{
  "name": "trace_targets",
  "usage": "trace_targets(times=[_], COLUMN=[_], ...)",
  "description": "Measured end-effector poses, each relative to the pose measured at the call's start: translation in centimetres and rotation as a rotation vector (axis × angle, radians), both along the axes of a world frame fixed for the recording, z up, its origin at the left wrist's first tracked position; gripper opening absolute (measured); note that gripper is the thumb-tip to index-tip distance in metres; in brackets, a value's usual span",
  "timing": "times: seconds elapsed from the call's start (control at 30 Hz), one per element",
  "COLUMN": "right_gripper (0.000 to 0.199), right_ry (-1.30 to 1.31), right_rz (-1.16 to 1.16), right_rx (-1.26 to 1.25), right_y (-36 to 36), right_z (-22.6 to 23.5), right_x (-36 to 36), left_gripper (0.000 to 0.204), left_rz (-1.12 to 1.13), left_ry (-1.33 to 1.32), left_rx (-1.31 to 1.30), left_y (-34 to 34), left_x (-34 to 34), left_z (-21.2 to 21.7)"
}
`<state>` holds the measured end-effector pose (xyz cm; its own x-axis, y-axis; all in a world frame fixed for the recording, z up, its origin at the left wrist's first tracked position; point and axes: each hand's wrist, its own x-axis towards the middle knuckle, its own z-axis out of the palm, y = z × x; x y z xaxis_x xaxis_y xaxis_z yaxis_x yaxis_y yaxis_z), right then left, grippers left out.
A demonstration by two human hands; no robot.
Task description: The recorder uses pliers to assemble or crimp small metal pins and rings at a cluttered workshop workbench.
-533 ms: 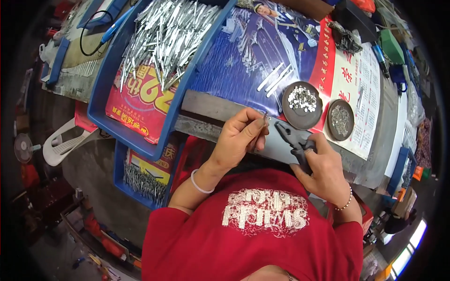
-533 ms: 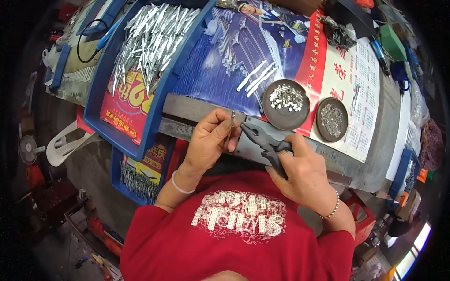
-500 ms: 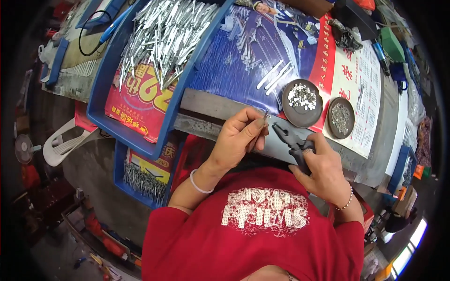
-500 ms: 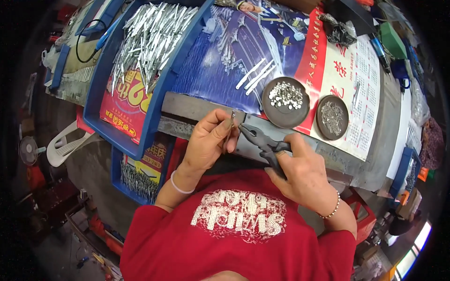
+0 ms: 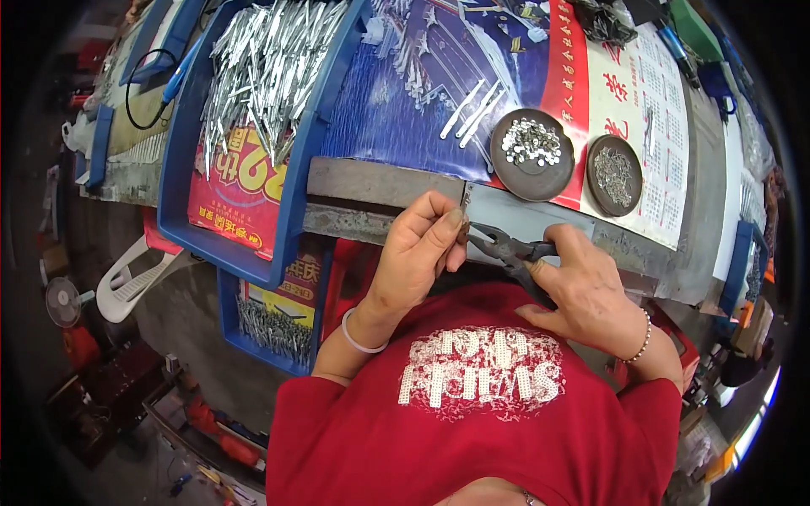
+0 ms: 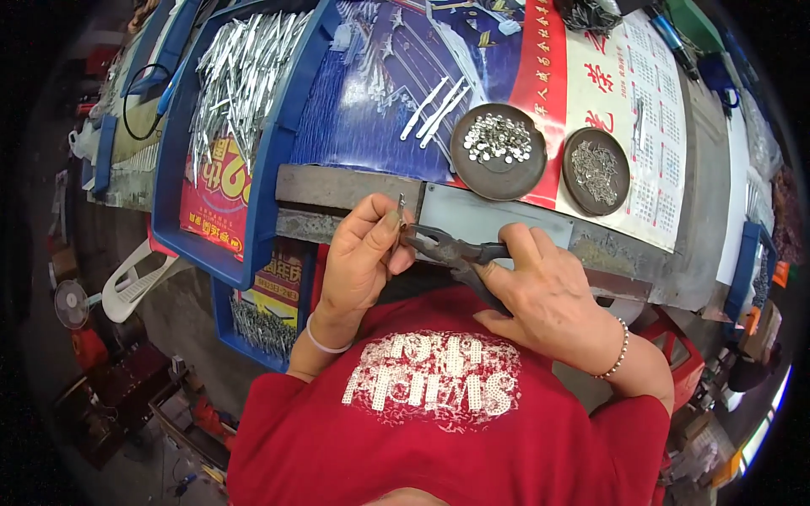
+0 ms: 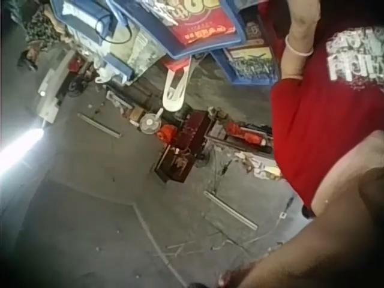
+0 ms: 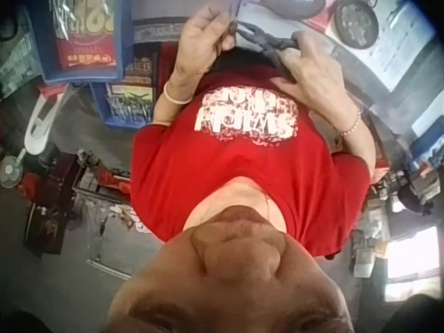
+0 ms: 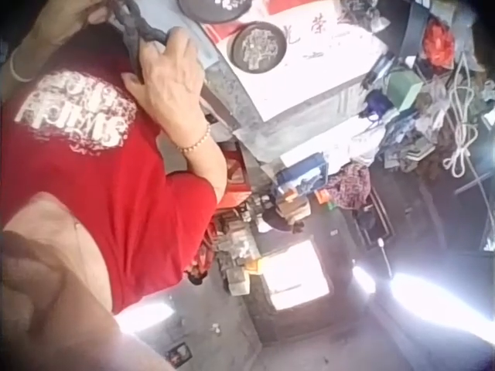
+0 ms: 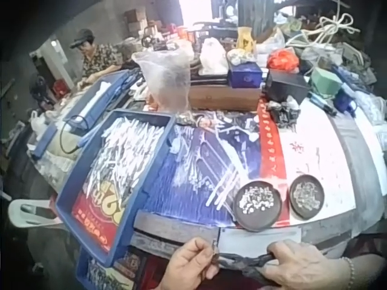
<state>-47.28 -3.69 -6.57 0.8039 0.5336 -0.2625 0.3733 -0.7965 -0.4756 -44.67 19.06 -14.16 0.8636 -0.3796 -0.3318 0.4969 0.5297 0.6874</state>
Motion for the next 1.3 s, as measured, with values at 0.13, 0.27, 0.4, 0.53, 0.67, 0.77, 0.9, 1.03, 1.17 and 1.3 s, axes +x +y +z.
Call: trace_targets(times=[0.13, 0.27, 0.4, 0.53, 0.67, 0.77, 0.9, 1.03, 1.17, 1.3], right_gripper=[0.047, 0.046, 0.045, 0.047, 0.049, 0.051, 0.047, 0.043, 0.041, 0.039], right_ry=[-0.013, -0.043, -0.045, 0.064, 0.620, 0.918, 0.287, 0.059, 0.044, 0.013], right_rz=[0.000, 0.016, 0.029, 0.015, -0.021, -0.119, -0.021, -0.016, -0.003, 0.009], right_rx=[-0.001, 0.007, -0.035, -0.034, 0.230, 0.492, 0.055, -0.008, -0.025, -0.034], right_y=[0.0, -0.1, -0.1, 0.2, -0.8, -1.0, -0.1, 0.0, 0.2, 0.3], right_z=[-0.1, -0.1, -0.3, -0.2, 0.3, 0.5, 0.0, -0.9, -1.0, -1.0], right_x=[0.0, 0.1, -0.1, -0.1, 1.9, 2.0, -0.1, -0.6, -0.6, -0.6], left_gripper=[0.014, 0.014, 0.012, 0.014, 0.014, 0.015, 0.017, 0.017, 0.017, 0.012], left_rz=[-0.027, -0.066, -0.057, -0.037, -0.031, -0.047, 0.016, -0.031, -0.041, -0.041], left_ry=[-0.057, -0.075, -0.099, -0.148, -0.160, -0.221, -0.120, -0.103, -0.090, -0.078], left_rx=[0.070, 0.130, 0.139, 0.213, 0.339, 0.357, 0.220, 0.206, 0.205, 0.199], left_y=[-0.1, 0.3, 0.1, -0.2, -0.1, 0.0, -0.1, -0.1, -0.1, 0.0], left_x=[-0.1, -0.1, -0.1, -0.2, -0.4, -0.5, -0.3, -0.5, -0.6, -0.6], left_z=[0.0, -0.3, -0.1, -0.5, -0.5, -1.0, -1.6, -1.6, -1.4, -1.4])
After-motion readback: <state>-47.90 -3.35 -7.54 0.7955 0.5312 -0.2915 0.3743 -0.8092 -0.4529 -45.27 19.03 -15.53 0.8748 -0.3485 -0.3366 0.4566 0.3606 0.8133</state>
